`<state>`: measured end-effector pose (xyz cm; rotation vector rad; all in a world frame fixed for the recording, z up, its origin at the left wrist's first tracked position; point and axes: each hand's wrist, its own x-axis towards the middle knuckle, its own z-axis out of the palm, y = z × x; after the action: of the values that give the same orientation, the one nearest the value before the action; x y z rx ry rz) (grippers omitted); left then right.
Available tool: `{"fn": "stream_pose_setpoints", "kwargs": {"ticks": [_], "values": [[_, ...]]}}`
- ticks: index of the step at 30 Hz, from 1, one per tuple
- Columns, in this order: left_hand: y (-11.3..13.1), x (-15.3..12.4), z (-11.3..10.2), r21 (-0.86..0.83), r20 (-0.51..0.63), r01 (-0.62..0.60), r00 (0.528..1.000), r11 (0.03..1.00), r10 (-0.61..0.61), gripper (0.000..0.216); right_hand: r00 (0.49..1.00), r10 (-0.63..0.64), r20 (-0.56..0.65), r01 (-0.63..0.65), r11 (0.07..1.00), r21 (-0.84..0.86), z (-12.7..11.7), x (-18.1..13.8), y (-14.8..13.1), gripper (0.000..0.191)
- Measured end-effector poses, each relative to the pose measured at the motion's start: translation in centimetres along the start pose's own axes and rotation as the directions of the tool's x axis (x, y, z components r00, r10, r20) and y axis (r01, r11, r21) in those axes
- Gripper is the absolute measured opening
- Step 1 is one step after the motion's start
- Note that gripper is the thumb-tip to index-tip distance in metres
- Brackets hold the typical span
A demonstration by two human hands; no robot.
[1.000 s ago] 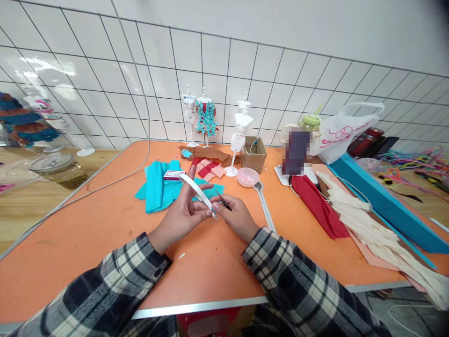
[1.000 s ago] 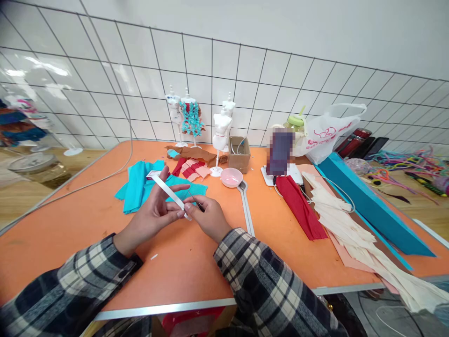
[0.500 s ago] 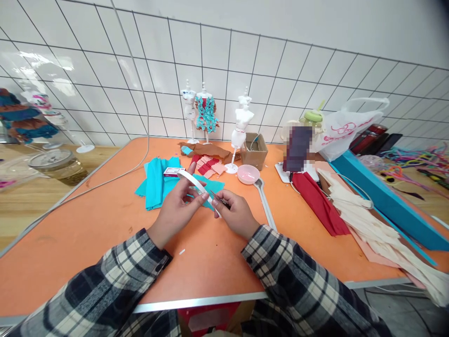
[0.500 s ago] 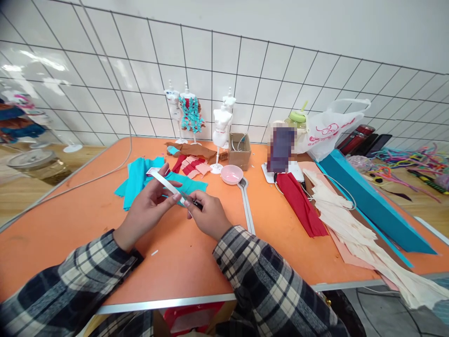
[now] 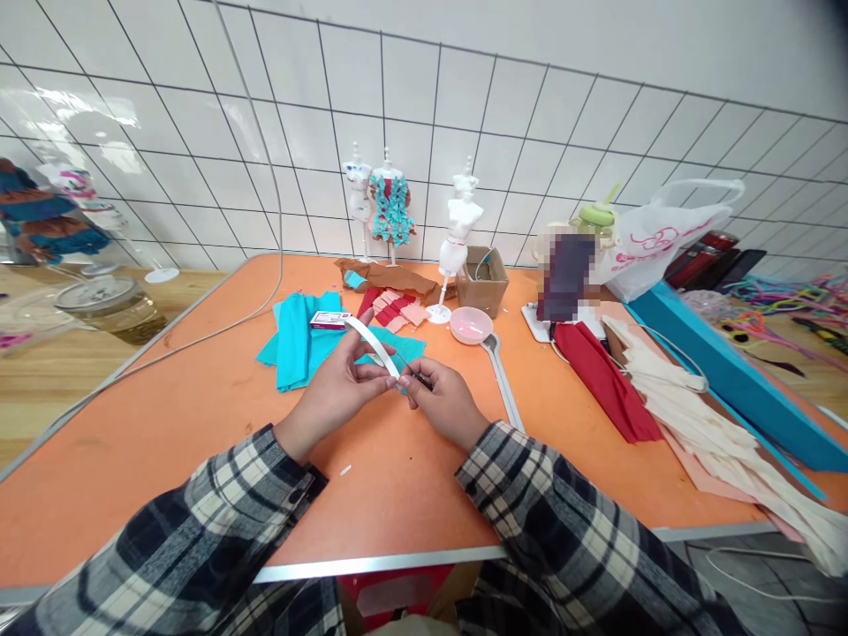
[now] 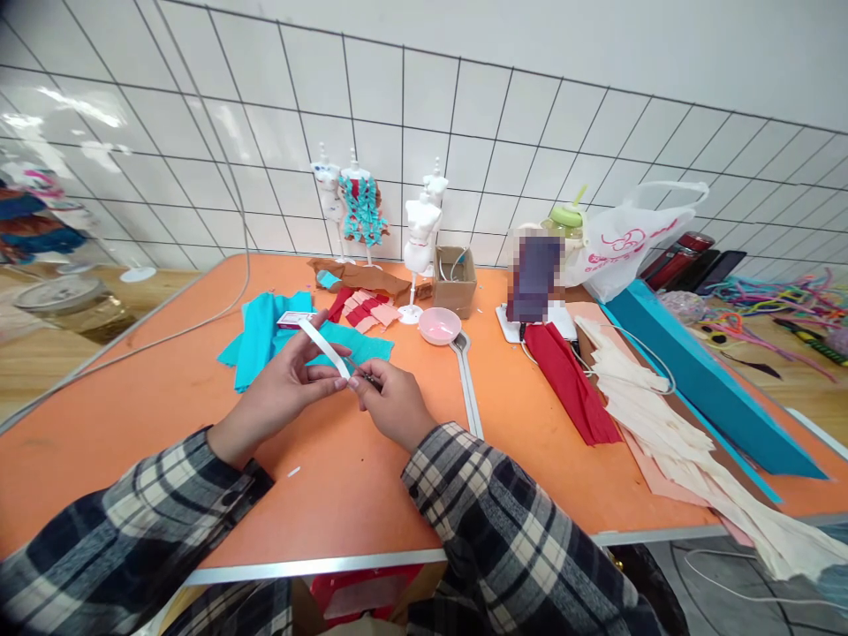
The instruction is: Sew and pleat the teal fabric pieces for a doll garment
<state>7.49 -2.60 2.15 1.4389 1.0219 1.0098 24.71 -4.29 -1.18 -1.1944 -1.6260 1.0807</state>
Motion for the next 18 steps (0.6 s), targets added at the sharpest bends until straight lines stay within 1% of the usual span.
{"fn": "stream_pose_setpoints", "kwargs": {"ticks": [2,4,7,10,12,13,15,16,18], "values": [[0.0,0.0,-0.1,0.015,0.011,0.031,0.999,0.999,-0.031,0.092,0.998,-0.062,-0.019,0.059,0.989,-0.136,-0.2,0.0,-0.1,0.016],[0.1,0.0,-0.2,0.016,0.028,0.065,0.997,0.998,-0.065,0.092,0.989,-0.142,-0.034,0.127,0.952,-0.280,-0.4,-0.1,-0.1,0.014],[0.5,-0.2,-0.3,-0.003,0.045,0.123,0.991,0.992,-0.123,0.092,0.972,-0.232,-0.046,0.197,0.901,-0.386,-0.5,0.0,0.0,0.012],[0.9,-0.4,-0.4,-0.028,0.047,0.206,0.978,0.978,-0.204,0.094,0.957,-0.289,-0.042,0.246,0.875,-0.417,-0.4,0.0,0.0,0.011],[1.1,-0.4,-0.4,-0.054,0.034,0.224,0.974,0.973,-0.223,0.096,0.955,-0.291,-0.057,0.243,0.878,-0.413,-0.4,-0.1,-0.1,0.010],[1.1,-0.3,-0.4,-0.070,0.015,0.216,0.976,0.974,-0.216,0.098,0.957,-0.278,-0.084,0.223,0.889,-0.400,-0.4,-0.1,-0.3,0.011],[1.0,-0.2,-0.5,-0.096,-0.045,0.181,0.982,0.979,-0.186,0.100,0.963,-0.227,-0.145,0.164,0.922,-0.351,-0.6,-0.3,-0.7,0.020],[0.9,0.0,-0.6,-0.101,-0.081,0.160,0.982,0.982,-0.168,0.100,0.969,-0.198,-0.148,0.142,0.936,-0.321,-0.6,-0.5,-0.8,0.024],[0.6,0.2,-0.7,-0.093,-0.144,0.118,0.981,0.989,-0.130,0.099,0.985,-0.153,-0.085,0.124,0.951,-0.283,-0.7,-0.7,-1.0,0.034]]}}
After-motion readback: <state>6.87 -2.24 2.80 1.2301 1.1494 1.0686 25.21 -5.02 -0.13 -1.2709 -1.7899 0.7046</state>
